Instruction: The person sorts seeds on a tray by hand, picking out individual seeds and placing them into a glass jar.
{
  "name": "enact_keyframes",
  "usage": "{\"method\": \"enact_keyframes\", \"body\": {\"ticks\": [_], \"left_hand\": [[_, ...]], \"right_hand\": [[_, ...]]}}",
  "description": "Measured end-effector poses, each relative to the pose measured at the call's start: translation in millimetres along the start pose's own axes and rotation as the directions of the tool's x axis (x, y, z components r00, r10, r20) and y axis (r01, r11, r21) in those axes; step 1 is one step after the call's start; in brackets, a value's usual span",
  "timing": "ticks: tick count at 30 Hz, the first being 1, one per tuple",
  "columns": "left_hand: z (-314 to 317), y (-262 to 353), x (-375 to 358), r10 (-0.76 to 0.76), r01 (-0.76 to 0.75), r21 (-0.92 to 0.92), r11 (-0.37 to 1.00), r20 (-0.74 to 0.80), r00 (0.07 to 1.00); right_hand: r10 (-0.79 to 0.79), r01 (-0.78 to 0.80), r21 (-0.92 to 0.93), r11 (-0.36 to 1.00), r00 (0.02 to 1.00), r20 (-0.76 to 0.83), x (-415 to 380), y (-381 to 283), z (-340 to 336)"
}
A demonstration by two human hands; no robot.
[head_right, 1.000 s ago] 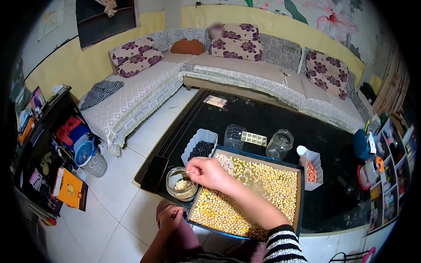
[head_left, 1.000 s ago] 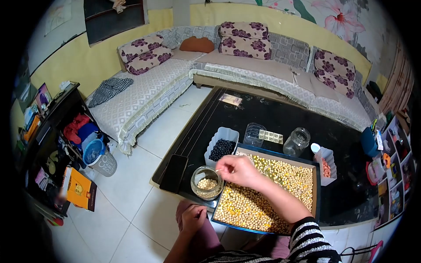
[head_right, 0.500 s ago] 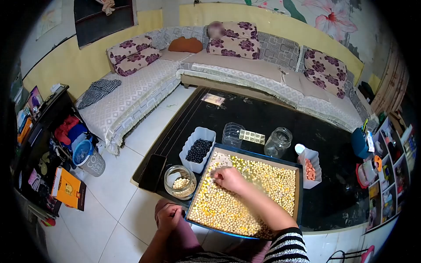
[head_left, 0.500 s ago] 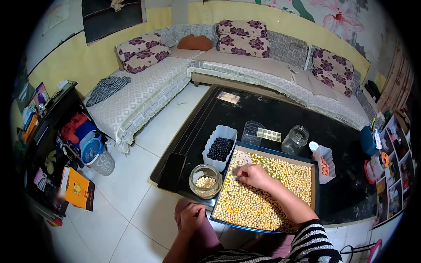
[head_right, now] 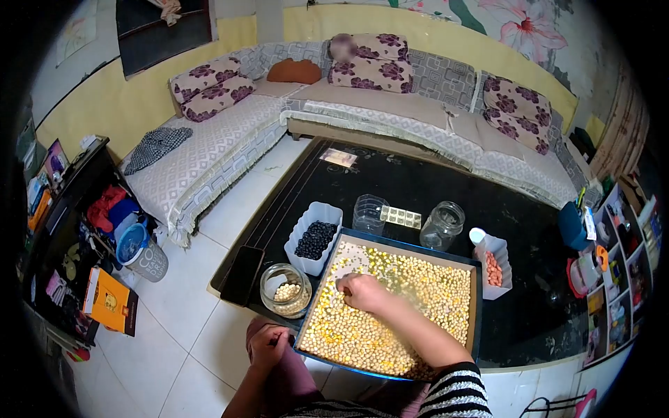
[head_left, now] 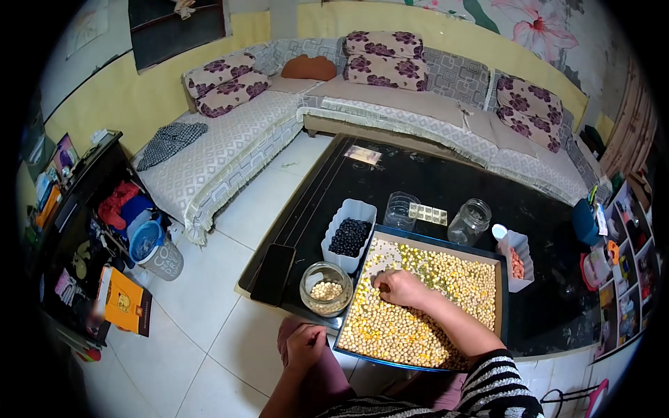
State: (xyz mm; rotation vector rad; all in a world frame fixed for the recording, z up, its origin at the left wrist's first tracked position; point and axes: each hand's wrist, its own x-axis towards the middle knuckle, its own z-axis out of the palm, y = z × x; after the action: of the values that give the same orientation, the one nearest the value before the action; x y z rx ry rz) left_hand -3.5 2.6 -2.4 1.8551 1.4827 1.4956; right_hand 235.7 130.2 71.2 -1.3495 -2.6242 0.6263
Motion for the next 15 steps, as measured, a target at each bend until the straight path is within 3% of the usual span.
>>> {"method": "enact_keyframes", "body": {"ticks": [2, 7, 11, 15], "left_hand": [[1, 0, 0, 0.004, -0.004, -0.002, 1.000, -0.001, 1.000], [0, 1, 1, 0.021, -0.022, -0.023, 0.999, -0.017, 1.000], [1, 1, 0, 0.014, -0.014, -0.016, 1.000, -0.009, 1.000], [0, 0, 1, 0.035, -0.035, -0.012, 0.999, -0.008, 0.999]], "right_hand": [[-0.045, 0.045, 0.016, 0.999, 0.999, -0.022, 1, 3, 6], [-0.032, 0.030, -0.056, 0.998, 0.999, -0.027, 7, 10, 11], [0.024, -0.024, -0.002, 1.000, 1.000, 0.015, 7, 14, 6], [0.050, -0.047, 0.043, 0.998, 0.995, -0.084, 5, 6, 1]]}}
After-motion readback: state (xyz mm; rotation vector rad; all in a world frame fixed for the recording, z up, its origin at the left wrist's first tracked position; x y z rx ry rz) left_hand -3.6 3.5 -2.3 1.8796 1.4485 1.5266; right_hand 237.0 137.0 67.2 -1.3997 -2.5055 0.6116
